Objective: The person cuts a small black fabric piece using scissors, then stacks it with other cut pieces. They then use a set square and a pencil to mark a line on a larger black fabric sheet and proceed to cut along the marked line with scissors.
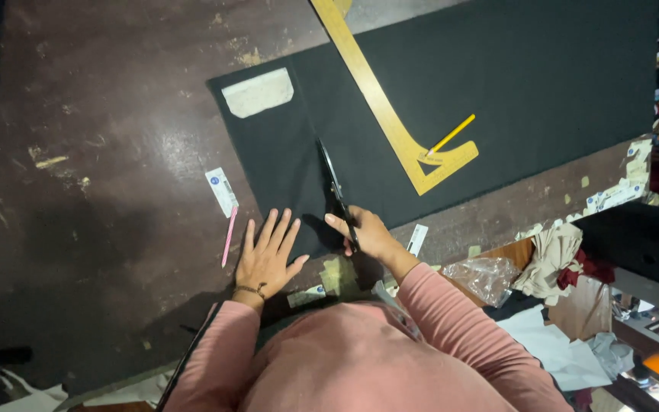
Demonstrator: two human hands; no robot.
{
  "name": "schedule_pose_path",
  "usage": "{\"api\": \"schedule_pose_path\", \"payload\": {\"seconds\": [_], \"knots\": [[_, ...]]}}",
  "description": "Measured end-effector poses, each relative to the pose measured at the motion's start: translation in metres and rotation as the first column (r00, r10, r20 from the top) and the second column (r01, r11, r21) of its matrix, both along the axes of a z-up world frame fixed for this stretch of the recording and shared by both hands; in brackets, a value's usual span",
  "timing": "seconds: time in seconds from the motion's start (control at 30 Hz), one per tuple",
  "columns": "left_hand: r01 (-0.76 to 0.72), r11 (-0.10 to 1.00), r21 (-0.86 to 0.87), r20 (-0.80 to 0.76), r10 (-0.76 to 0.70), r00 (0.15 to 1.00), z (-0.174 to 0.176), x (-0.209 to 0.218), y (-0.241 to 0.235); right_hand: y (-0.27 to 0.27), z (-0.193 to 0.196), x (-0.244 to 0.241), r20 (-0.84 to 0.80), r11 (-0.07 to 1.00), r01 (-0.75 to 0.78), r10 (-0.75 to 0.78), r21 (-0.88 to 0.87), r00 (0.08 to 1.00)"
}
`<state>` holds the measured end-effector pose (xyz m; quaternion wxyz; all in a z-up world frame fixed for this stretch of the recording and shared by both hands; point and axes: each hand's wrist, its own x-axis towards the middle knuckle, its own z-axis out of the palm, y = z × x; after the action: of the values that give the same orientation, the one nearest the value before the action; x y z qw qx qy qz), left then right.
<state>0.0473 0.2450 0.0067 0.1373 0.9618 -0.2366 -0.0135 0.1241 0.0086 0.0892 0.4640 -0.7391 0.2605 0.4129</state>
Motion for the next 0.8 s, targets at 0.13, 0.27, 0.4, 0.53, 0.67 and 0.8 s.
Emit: {"api": "schedule_pose_path", "payload": {"seconds": [0.13, 0.27, 0.4, 0.53, 0.67, 0.8], "knots": [[0.006, 1.000, 0.005, -0.013, -0.005, 1.000, -0.002, -0.004, 0.000, 0.004, 0.001, 0.018, 0.012, 0.999, 0.000, -0.001, 0.043, 1.000], [-0.002, 1.000, 0.003, -0.018, 0.002, 1.000, -0.001, -0.004, 0.000, 0.004, -0.012, 0.014, 0.018, 1.000, 0.001, 0.000, -0.003, 1.000], [0.004, 1.000, -0.006, 0.005, -0.004, 1.000, -0.004, 0.000, 0.001, 0.005, 0.000, 0.033, 0.014, 0.999, -0.043, 0.043, -0.005, 0.999], [0.007, 1.000, -0.016, -0.009, -0.007, 1.000, -0.002, -0.001, 0.001, 0.011, 0.002, 0.053, 0.006, 0.999, -0.044, 0.044, 0.025, 0.999], [0.000, 1.000, -0.007, 0.028, 0.000, 1.000, -0.002, -0.002, 0.002, 0.017, 0.000, 0.052, 0.018, 1.000, -0.014, 0.014, -0.009, 1.000], [-0.003, 1.000, -0.024, 0.043, 0.004, 0.999, -0.002, 0.002, 0.002, 0.019, 0.004, 0.064, 0.033, 1.000, -0.028, 0.028, -0.013, 0.999]]}}
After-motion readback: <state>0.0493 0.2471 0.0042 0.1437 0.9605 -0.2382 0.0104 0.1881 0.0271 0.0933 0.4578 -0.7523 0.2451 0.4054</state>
